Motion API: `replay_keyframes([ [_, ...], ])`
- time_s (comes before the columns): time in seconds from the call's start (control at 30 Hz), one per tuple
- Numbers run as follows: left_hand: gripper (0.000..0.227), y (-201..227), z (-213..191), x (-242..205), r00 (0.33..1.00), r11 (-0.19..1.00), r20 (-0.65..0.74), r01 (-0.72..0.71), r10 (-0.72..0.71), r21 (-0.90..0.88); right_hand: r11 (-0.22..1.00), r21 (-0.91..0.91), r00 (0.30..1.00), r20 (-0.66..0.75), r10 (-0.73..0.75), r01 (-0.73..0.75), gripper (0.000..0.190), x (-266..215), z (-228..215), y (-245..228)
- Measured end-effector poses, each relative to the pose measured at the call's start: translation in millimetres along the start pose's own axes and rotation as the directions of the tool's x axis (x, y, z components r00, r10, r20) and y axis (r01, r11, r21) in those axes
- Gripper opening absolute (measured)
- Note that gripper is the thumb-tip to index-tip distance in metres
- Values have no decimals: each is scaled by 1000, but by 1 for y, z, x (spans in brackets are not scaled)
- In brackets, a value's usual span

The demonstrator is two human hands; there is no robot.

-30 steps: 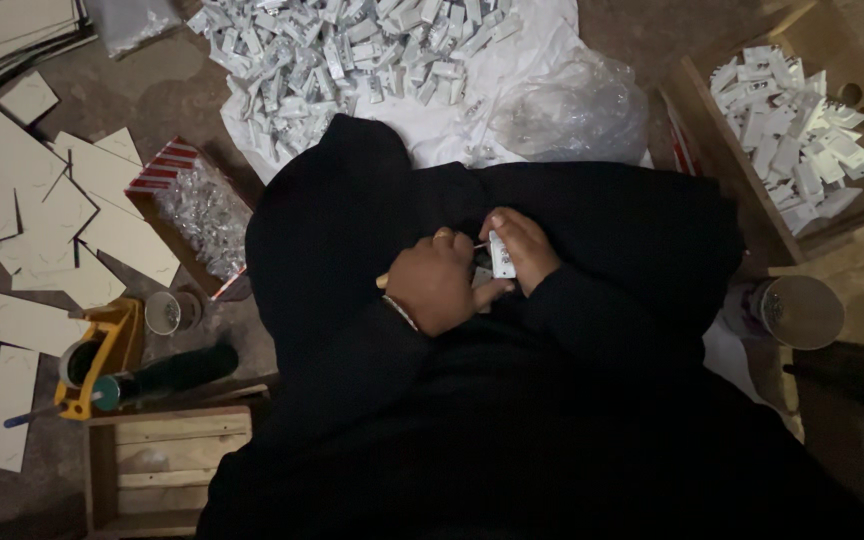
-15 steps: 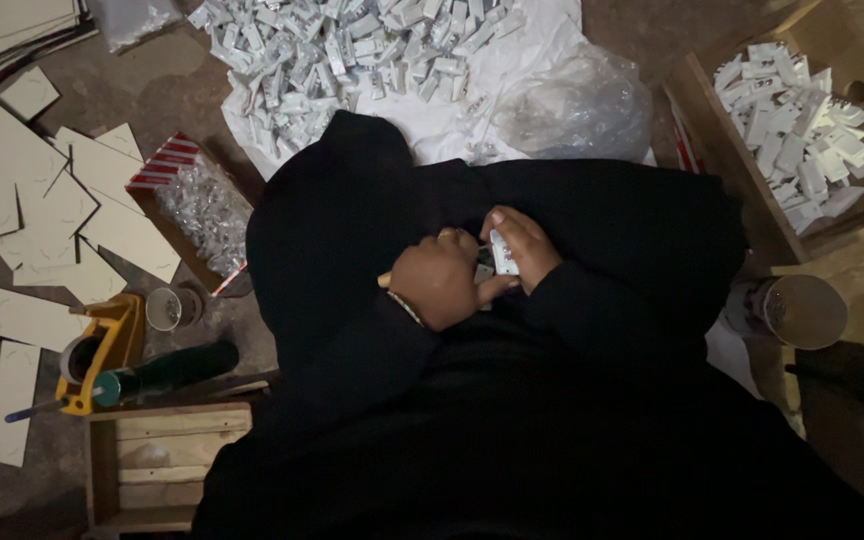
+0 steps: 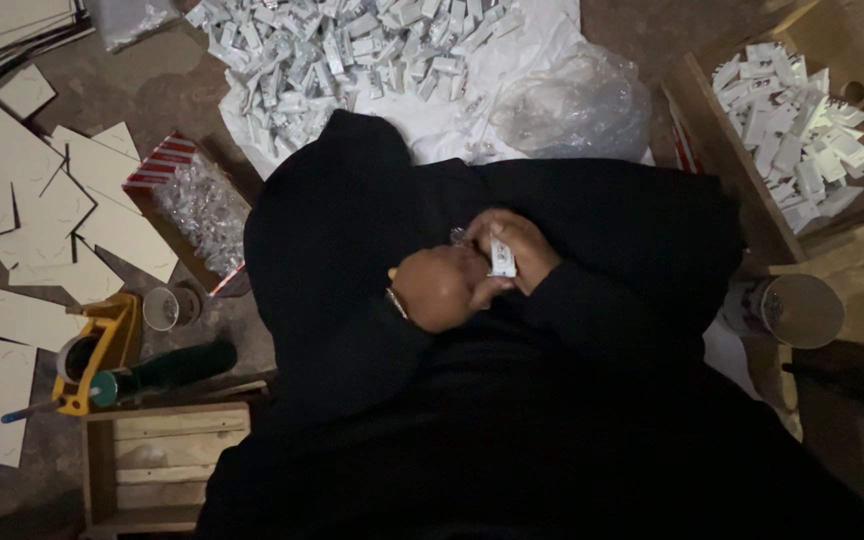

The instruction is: The person sits on the floor and repeatedly wraps small white rectangular items in clear plastic wrap. They pick up an item, wrap it by hand, and place the wrapped item into a wooden crate to the right.

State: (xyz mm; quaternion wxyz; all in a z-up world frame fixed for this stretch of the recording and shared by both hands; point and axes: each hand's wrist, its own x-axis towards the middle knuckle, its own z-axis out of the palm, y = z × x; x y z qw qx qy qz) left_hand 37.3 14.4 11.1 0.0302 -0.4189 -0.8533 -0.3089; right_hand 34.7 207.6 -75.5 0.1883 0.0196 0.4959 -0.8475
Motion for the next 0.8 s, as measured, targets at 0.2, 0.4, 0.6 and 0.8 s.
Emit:
replay_keyframes([
  [0.2,55,11,-7,7,986,991,-98,131,-134,-37,996,-55,994,-83,-74,70,21,1,-7,16],
  [0.4,49,13,-3,6,983,988,-94,155,-155,-6,989,-138,986,-146,-75,55,21,2,-7,21],
  [0.6,39,15,-3,5,972,973,-48,230,-228,32,923,-324,950,-161,-268,206,21,9,-7,29],
  [0.8,36,15,-12,9,936,927,-92,351,-341,131,958,-223,962,-164,-218,180,30,7,-7,26],
])
